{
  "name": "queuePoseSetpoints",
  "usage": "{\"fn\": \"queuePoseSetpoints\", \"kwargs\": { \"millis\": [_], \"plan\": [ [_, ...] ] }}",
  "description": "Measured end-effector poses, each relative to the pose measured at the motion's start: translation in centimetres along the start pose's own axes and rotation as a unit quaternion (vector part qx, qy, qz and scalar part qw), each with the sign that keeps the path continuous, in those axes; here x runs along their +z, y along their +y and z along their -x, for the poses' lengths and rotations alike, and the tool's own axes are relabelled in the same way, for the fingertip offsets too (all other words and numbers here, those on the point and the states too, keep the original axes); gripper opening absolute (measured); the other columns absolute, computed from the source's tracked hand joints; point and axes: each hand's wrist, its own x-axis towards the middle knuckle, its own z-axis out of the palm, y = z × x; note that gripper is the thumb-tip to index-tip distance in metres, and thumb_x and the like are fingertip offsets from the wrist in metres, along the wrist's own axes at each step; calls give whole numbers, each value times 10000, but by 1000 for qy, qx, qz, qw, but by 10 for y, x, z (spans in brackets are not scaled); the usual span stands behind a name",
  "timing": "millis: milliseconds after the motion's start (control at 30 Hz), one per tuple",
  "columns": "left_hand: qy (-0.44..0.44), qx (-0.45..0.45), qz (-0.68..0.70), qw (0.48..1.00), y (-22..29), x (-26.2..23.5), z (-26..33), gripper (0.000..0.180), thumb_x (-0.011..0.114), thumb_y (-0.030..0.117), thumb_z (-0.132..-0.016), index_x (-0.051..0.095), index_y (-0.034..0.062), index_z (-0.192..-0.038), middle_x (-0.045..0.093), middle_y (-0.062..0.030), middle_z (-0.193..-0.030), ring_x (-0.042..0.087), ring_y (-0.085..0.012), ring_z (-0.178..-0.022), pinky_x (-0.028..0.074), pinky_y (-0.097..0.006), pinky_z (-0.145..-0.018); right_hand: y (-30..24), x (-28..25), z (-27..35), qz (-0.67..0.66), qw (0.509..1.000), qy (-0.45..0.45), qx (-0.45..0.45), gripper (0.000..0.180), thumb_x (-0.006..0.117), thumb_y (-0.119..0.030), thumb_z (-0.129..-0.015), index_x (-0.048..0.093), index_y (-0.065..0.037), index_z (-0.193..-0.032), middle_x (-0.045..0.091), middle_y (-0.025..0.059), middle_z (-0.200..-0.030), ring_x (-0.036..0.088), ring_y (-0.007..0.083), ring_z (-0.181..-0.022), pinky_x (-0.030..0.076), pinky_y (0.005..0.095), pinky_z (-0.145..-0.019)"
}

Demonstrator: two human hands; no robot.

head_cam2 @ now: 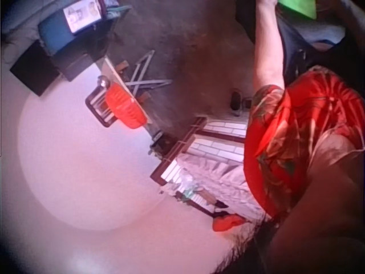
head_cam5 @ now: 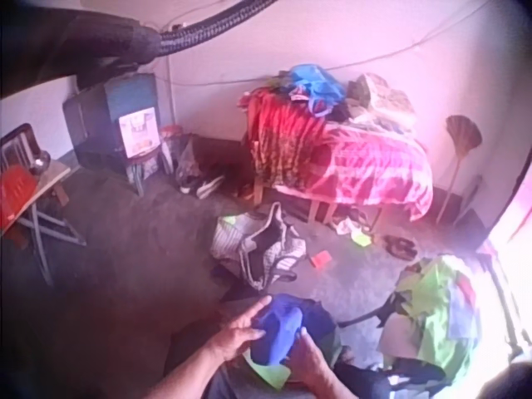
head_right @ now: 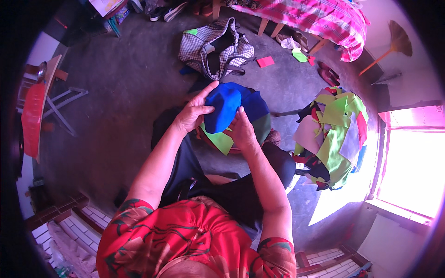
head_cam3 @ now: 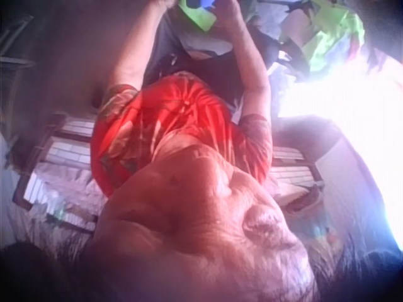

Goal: The person assembles a cushion by layering and folding multiple colorful fabric pieces, then places them into a red cushion base. They smooth and adjust the fabric layers and the cushion base, handling the pieces one at a time.

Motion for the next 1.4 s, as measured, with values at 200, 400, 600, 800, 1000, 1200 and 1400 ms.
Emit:
{"fn": "queuePoseSetpoints", "kwargs": {
  "millis": [200, 400, 600, 800, 1000, 1200, 1400],
  "plan": [
    [24, 13, -106, 994, -5, -11, -4, 771, 579, -13, -770, 222, 111, -1442, 451, -93, -1314, 459, -170, -1176, 363, -306, -996, -11, 18, -2, -30, 987, -82, -131, 415, 613, -277, -870, 505, -72, -1215, 589, 66, -1165, 567, 207, -1063, 427, 382, -952],
    [166, 30, -257, 952, -16, -19, -6, 730, 667, 48, -748, 325, 108, -1390, 471, -95, -1286, 498, -154, -1049, 442, -335, -891, -15, 14, -11, 35, 981, 0, -189, 207, 664, -49, -813, 614, -37, -1014, 654, 57, -987, 622, 143, -881, 509, 303, -808],
    [126, 81, -357, 922, -20, -19, -8, 387, 688, 44, -767, 542, 43, -1125, 593, -59, -1010, 567, -89, -861, 479, -251, -768, -8, 13, -13, 128, 967, 44, -216, 203, 652, -32, -818, 585, -26, -1009, 641, 40, -923, 608, 113, -816, 519, 258, -718],
    [71, -31, -346, 935, -21, -17, -7, 341, 728, 67, -747, 558, 48, -1043, 610, -27, -865, 580, -82, -801, 483, -234, -751, -9, 17, -14, 16, 986, -6, -168, 280, 610, -29, -840, 526, -42, -1107, 613, 47, -1004, 602, 142, -876, 500, 286, -781],
    [78, -32, -320, 944, -18, -17, -7, 453, 740, 85, -738, 507, 42, -1124, 618, -65, -945, 592, -115, -886, 485, -254, -799, -8, 15, -13, 37, 979, -55, -195, 348, 623, -9, -826, 512, -42, -1154, 600, 53, -1055, 580, 146, -976, 475, 305, -854],
    [74, -41, -312, 946, -16, -14, -6, 505, 734, 89, -738, 483, 19, -1170, 615, -75, -978, 589, -130, -923, 482, -273, -833, -6, 10, -17, 101, 968, -65, -220, 360, 670, -8, -794, 531, -48, -1124, 608, 43, -1040, 593, 138, -930, 478, 288, -837],
    [63, -46, -301, 951, -19, -14, -6, 532, 736, 72, -720, 482, 5, -1184, 634, -86, -952, 605, -134, -896, 487, -282, -813, -5, 6, -20, 123, 967, -16, -223, 320, 712, -47, -772, 545, -60, -1044, 611, 13, -926, 594, 106, -835, 490, 255, -764]
  ]
}}
